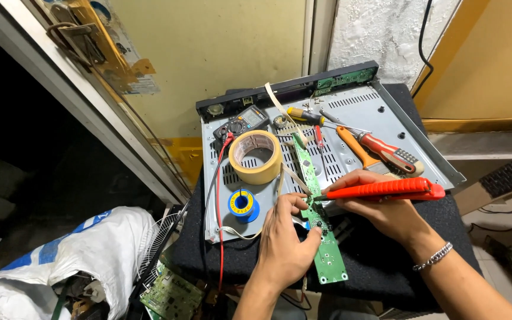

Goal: Soldering electronic components and wires onto a circuit board inside an amplifier chassis.

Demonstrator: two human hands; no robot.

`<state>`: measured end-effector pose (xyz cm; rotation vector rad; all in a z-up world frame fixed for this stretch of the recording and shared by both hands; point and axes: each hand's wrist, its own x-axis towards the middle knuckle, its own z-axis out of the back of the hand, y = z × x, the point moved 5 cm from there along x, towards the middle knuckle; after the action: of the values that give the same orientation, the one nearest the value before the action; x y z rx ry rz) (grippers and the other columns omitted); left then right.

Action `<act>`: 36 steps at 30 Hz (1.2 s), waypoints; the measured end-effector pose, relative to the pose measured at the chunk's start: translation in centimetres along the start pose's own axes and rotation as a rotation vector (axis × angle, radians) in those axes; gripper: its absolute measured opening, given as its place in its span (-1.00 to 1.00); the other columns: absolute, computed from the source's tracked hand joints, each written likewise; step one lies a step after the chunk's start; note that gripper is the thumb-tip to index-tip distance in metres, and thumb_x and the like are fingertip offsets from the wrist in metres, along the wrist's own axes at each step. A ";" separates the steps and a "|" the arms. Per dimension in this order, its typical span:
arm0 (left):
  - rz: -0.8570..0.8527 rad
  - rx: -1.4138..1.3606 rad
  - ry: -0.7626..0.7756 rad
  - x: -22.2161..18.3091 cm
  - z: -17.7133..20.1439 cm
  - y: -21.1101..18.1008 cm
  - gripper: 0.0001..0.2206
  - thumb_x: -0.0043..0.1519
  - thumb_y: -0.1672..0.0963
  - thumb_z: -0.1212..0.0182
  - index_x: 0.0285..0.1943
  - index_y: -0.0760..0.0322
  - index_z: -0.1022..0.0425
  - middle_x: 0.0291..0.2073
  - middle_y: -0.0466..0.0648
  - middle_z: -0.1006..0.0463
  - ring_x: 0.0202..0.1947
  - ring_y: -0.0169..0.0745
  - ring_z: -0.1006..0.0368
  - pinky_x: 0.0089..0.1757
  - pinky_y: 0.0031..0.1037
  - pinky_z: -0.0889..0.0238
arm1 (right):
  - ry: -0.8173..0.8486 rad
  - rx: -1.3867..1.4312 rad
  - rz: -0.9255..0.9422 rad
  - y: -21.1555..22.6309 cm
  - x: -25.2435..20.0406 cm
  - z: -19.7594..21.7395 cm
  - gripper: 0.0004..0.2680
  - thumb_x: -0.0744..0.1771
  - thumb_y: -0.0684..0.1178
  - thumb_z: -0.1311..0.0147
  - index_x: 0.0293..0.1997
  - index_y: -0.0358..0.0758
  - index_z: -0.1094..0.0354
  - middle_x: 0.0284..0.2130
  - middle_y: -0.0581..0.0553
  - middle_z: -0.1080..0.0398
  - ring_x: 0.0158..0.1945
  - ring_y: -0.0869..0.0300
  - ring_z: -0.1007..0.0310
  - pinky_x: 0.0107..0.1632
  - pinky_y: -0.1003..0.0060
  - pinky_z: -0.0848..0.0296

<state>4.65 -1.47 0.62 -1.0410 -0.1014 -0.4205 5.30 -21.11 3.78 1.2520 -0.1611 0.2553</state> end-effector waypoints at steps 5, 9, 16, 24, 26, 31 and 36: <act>0.010 -0.003 0.004 0.0 0.0 0.1 -0.64 0.03 0.12 -0.26 -0.02 0.12 -0.25 0.10 -0.12 -0.51 -0.05 -0.09 -0.41 0.04 -0.25 -0.20 | -0.018 -0.004 -0.017 -0.2 0.0 0.1 -0.85 0.27 -0.07 -0.24 -0.16 -0.24 -0.62 -0.21 -0.10 -0.65 -0.10 0.21 -0.62 0.02 0.37 -0.54; -0.002 -0.004 -0.003 0.0 0.1 -0.1 -0.64 0.04 0.12 -0.25 -0.02 0.12 -0.25 0.10 -0.13 -0.51 -0.06 -0.09 -0.41 0.05 -0.26 -0.20 | -0.007 -0.001 0.005 -0.2 0.0 0.1 -0.85 0.26 -0.08 -0.25 -0.16 -0.25 -0.61 -0.20 -0.11 -0.66 -0.09 0.21 -0.63 0.04 0.36 -0.56; 0.000 0.011 0.000 0.0 0.0 0.0 -0.64 0.03 0.12 -0.24 -0.01 0.14 -0.25 0.09 -0.15 -0.50 -0.07 -0.10 -0.41 0.04 -0.25 -0.20 | 0.016 -0.022 0.006 -1.0 0.1 0.2 -0.84 0.26 -0.06 -0.25 -0.14 -0.23 -0.60 -0.19 -0.09 -0.65 -0.07 0.21 -0.62 0.06 0.36 -0.53; -0.024 0.001 -0.003 0.0 -0.1 0.2 -0.65 0.04 0.12 -0.25 -0.02 0.14 -0.25 0.06 -0.14 -0.50 -0.07 -0.10 -0.41 0.07 -0.24 -0.18 | 0.022 -0.074 -0.036 -1.3 0.2 0.4 -0.84 0.26 -0.06 -0.26 -0.14 -0.21 -0.62 -0.21 -0.07 -0.66 -0.11 0.23 -0.63 0.01 0.37 -0.54; -0.020 -0.002 -0.002 0.1 -0.1 0.2 -0.65 0.05 0.12 -0.25 -0.02 0.14 -0.26 0.05 -0.14 -0.50 -0.06 -0.09 -0.41 0.07 -0.23 -0.18 | 0.013 -0.081 -0.072 -1.7 0.3 0.5 -0.84 0.25 -0.08 -0.28 -0.14 -0.20 -0.63 -0.23 -0.06 -0.67 -0.14 0.24 -0.63 -0.02 0.39 -0.54; 0.025 -0.003 0.046 0.0 0.1 -0.1 -0.66 0.09 0.12 -0.23 0.01 0.13 -0.25 0.01 -0.14 -0.45 -0.02 -0.08 -0.40 0.07 -0.21 -0.19 | 0.082 0.108 -0.133 -2.0 0.7 0.2 -0.83 0.26 -0.09 -0.26 -0.17 -0.37 -0.57 -0.51 -0.19 -0.53 -0.48 0.18 -0.50 -0.36 0.35 -0.47; 0.013 0.007 0.030 -0.1 0.0 0.2 -0.66 0.08 0.12 -0.23 0.01 0.13 -0.25 -0.03 -0.16 -0.45 -0.04 -0.09 -0.38 0.06 -0.23 -0.18 | 0.061 0.212 -0.147 -3.2 1.2 0.1 -0.86 0.26 -0.15 -0.25 -0.19 -0.40 -0.54 -0.57 -0.20 -0.43 -0.60 0.16 -0.36 -0.51 0.38 -0.34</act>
<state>4.63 -1.38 0.46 -1.0280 -0.0686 -0.4234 7.33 -22.02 1.14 1.4576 0.0117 0.1861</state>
